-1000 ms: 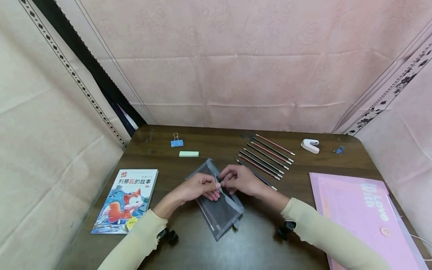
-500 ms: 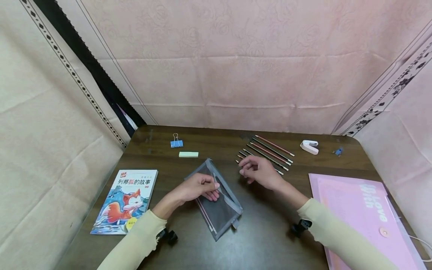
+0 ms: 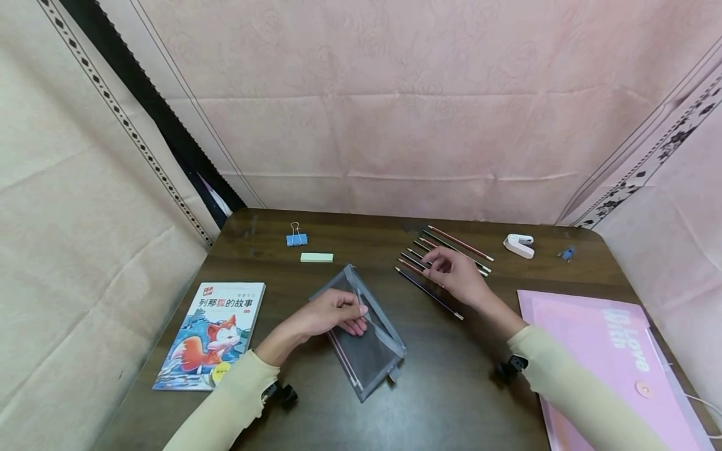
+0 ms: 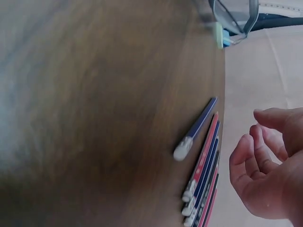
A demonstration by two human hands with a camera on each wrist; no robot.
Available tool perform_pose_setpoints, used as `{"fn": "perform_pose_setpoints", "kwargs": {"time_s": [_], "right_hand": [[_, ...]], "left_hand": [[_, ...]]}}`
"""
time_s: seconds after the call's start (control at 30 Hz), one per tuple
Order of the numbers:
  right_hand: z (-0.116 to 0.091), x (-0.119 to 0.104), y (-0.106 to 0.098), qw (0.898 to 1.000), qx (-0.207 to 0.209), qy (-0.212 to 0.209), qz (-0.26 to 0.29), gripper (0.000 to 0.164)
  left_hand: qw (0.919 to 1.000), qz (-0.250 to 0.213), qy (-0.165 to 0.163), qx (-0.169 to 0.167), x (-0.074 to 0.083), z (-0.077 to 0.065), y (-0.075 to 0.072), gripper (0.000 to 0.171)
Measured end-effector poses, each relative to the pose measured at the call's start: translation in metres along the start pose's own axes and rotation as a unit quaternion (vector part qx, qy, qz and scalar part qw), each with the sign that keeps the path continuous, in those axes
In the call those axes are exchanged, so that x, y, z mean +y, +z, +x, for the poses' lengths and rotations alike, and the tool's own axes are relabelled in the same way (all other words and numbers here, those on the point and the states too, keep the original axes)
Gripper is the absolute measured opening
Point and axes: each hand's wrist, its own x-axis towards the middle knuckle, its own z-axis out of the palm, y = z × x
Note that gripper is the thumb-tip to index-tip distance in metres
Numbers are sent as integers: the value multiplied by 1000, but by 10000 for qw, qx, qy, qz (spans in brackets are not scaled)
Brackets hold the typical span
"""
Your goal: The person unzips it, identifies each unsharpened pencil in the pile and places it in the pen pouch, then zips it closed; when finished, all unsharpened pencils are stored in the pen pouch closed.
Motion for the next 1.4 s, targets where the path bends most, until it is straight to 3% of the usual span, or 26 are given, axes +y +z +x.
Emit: {"fn": "perform_pose_setpoints", "kwargs": {"time_s": [0.23, 0.57, 1.07, 1.4], "right_hand": [[8, 15, -3, 9906, 271, -425, -1270, 22], [12, 18, -1, 9789, -14, -478, -1986, 29], [12, 18, 2, 9749, -141, -583, -2142, 29], [17, 11, 3, 9631, -340, -612, -2599, 29]], "left_hand": [[10000, 6, -24, 10, -1, 1, 0, 28], [10000, 32, -12, -23, 0, -1, -2, 27], [10000, 17, -19, -52, 2, -1, -3, 26], [9999, 1, -79, -84, 0, 1, -2, 27]]}}
